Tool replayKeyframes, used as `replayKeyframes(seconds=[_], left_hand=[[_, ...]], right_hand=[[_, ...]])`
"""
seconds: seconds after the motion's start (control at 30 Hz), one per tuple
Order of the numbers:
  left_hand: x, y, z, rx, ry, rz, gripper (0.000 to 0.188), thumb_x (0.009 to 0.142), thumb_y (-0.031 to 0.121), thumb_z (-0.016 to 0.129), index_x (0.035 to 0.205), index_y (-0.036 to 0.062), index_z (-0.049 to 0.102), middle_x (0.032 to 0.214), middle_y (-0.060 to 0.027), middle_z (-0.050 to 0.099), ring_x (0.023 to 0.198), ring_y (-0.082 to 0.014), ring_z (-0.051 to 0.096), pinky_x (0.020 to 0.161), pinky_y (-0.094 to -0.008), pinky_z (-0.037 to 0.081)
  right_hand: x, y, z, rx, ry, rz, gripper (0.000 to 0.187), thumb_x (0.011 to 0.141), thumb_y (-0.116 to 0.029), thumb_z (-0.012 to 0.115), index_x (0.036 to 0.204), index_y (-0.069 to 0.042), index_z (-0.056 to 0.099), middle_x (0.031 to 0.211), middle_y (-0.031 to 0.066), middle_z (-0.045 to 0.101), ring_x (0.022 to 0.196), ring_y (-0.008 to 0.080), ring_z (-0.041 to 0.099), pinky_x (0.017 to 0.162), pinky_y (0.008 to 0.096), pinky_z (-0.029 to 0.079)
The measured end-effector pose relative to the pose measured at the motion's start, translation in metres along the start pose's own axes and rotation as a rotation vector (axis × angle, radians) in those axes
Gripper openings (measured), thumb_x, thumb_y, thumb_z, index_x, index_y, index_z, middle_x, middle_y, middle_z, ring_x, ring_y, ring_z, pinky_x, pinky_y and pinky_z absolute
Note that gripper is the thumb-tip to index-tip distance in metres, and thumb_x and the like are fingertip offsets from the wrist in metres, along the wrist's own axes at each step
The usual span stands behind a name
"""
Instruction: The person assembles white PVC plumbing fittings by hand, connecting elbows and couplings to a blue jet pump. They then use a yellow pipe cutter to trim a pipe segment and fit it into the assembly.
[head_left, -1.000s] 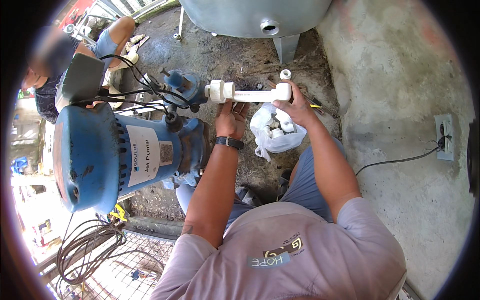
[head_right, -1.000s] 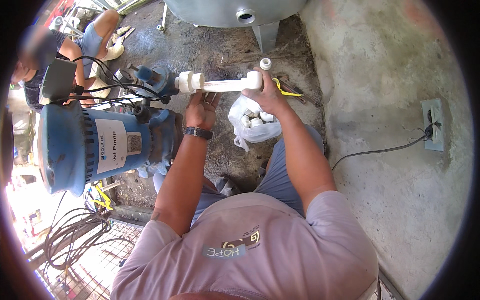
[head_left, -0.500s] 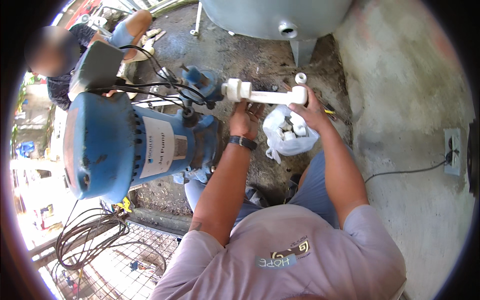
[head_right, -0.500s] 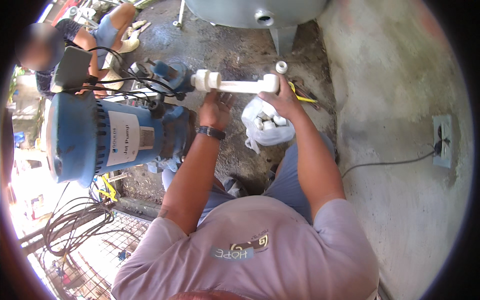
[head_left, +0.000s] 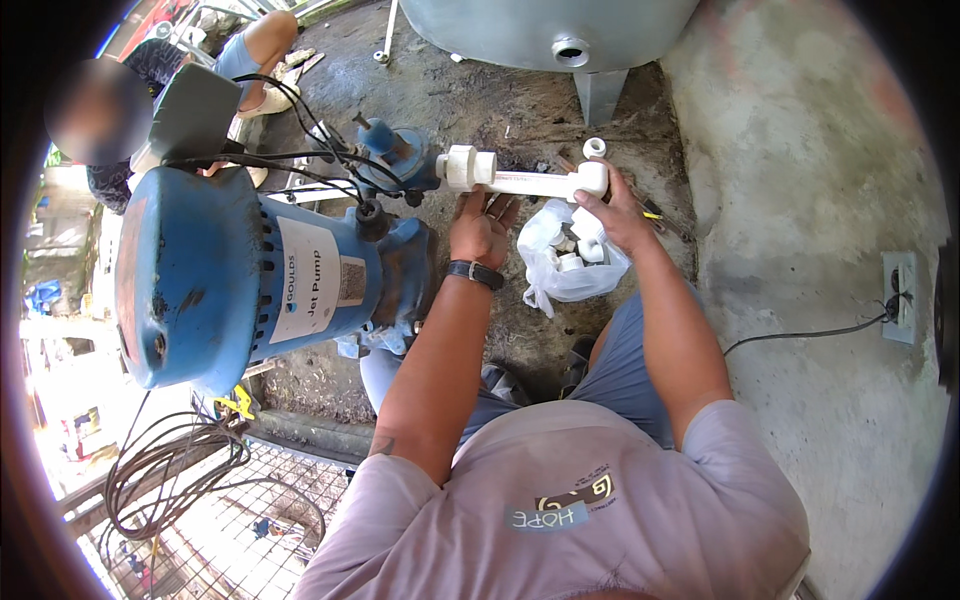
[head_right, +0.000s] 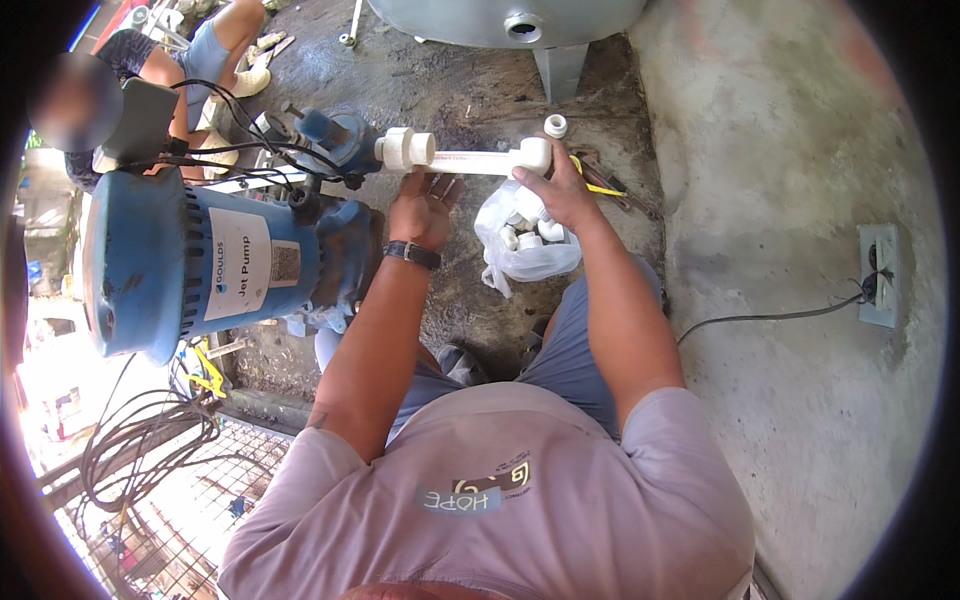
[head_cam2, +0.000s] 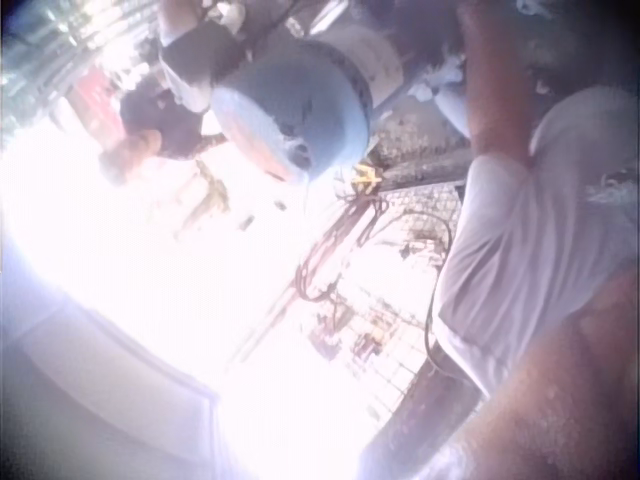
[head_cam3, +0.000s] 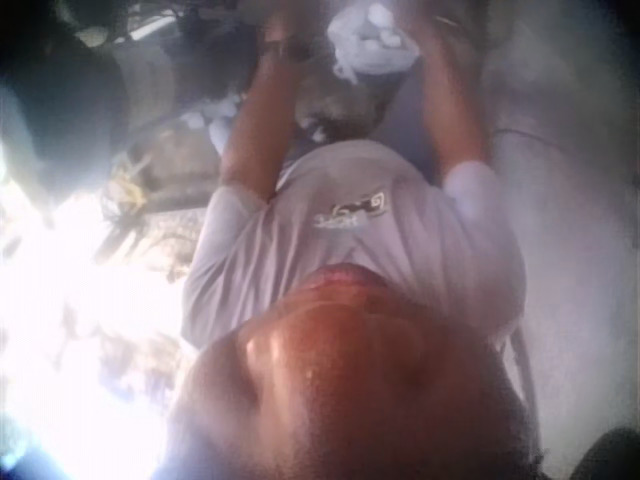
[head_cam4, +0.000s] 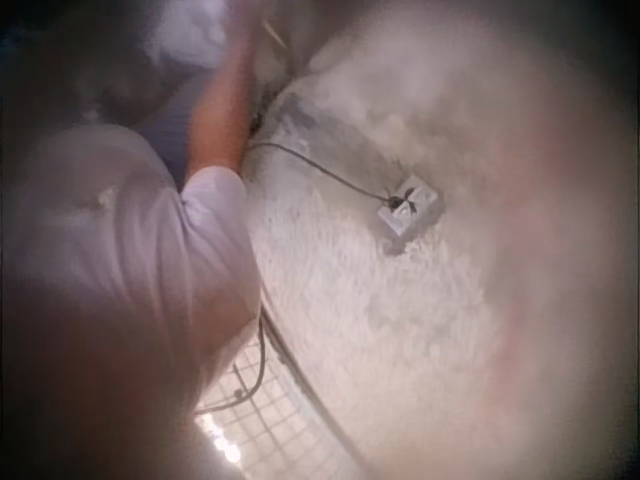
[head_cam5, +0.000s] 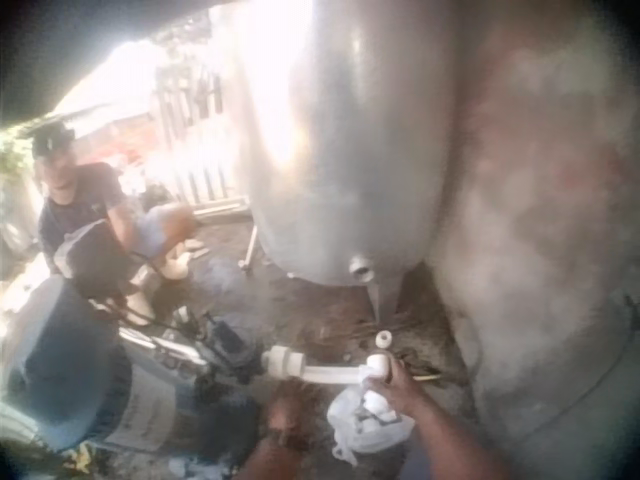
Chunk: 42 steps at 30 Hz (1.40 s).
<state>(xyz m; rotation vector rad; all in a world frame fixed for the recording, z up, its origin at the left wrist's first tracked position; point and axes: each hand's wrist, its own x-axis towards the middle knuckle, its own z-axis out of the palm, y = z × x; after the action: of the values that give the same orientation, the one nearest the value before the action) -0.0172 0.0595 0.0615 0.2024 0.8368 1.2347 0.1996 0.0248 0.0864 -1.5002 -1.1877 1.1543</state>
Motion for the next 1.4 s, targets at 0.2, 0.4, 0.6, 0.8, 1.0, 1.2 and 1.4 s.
replayKeyframes(seconds=[0.2, 0.4, 0.6, 0.8, 1.0, 1.2, 1.4], left_hand=[[0.003, 0.001, -0.005, 0.023, -0.016, -0.008, 0.029, 0.097, 0.020, 0.051, 0.124, 0.0094, 0.047, 0.115, -0.0088, 0.055, 0.102, -0.0275, 0.057, 0.087, -0.0470, 0.049], [0.005, 0.004, -0.007, 0.045, -0.019, -0.006, 0.029, 0.097, 0.019, 0.049, 0.125, 0.0093, 0.045, 0.115, -0.0093, 0.056, 0.102, -0.0278, 0.058, 0.087, -0.0468, 0.049], [0.009, 0.002, -0.006, 0.057, -0.029, 0.005, 0.029, 0.096, 0.018, 0.052, 0.123, 0.0102, 0.048, 0.114, -0.0091, 0.057, 0.100, -0.0274, 0.059, 0.086, -0.0454, 0.049], [0.008, 0.002, 0.002, 0.060, -0.009, -0.001, 0.029, 0.095, 0.016, 0.053, 0.124, 0.0131, 0.050, 0.112, -0.0085, 0.058, 0.097, -0.0268, 0.060, 0.085, -0.0452, 0.050], [0.002, 0.003, 0.009, 0.054, -0.011, 0.018, 0.028, 0.097, 0.019, 0.046, 0.122, 0.0070, 0.051, 0.118, -0.0118, 0.056, 0.109, -0.0306, 0.055, 0.098, -0.0484, 0.043], [0.007, 0.001, 0.001, -0.031, 0.025, 0.030, 0.029, 0.098, 0.023, 0.039, 0.120, 0.0070, 0.051, 0.116, -0.0095, 0.058, 0.108, -0.0280, 0.055, 0.097, -0.0497, 0.043], [0.008, -0.002, 0.010, -0.112, 0.045, 0.021, 0.029, 0.099, 0.028, 0.040, 0.118, 0.0111, 0.052, 0.113, -0.0065, 0.059, 0.106, -0.0256, 0.055, 0.096, -0.0481, 0.043]], right_hand=[[0.007, 0.018, 0.001, 0.064, 0.012, 0.005, 0.068, 0.080, -0.037, 0.073, 0.132, -0.005, 0.043, 0.116, 0.0110, 0.056, 0.105, 0.0197, 0.055, 0.092, 0.0325, 0.043], [0.014, 0.025, -0.002, 0.156, -0.025, 0.004, 0.065, 0.080, -0.037, 0.073, 0.130, -0.006, 0.045, 0.115, 0.0113, 0.057, 0.106, 0.0198, 0.054, 0.092, 0.0335, 0.043], [0.009, 0.015, -0.002, 0.176, -0.020, 0.043, 0.063, 0.081, -0.034, 0.073, 0.129, -0.005, 0.045, 0.115, 0.0105, 0.057, 0.105, 0.0190, 0.054, 0.091, 0.0328, 0.043], [0.005, 0.005, -0.007, 0.141, -0.004, 0.072, 0.063, 0.081, -0.031, 0.073, 0.131, -0.005, 0.044, 0.115, 0.0106, 0.056, 0.106, 0.0187, 0.053, 0.091, 0.0322, 0.042], [0.001, -0.010, -0.018, 0.241, -0.033, 0.110, 0.063, 0.081, -0.028, 0.073, 0.132, -0.004, 0.043, 0.117, 0.0111, 0.055, 0.107, 0.0195, 0.053, 0.091, 0.0324, 0.042], [0.008, 0.011, -0.029, 0.187, -0.074, 0.113, 0.059, 0.083, -0.024, 0.069, 0.134, -0.007, 0.044, 0.123, 0.0073, 0.054, 0.114, 0.0177, 0.049, 0.098, 0.0321, 0.037], [0.007, 0.008, -0.039, 0.221, -0.112, 0.171, 0.065, 0.081, -0.023, 0.072, 0.135, -0.006, 0.041, 0.123, 0.0078, 0.054, 0.114, 0.0200, 0.050, 0.098, 0.0338, 0.038]])
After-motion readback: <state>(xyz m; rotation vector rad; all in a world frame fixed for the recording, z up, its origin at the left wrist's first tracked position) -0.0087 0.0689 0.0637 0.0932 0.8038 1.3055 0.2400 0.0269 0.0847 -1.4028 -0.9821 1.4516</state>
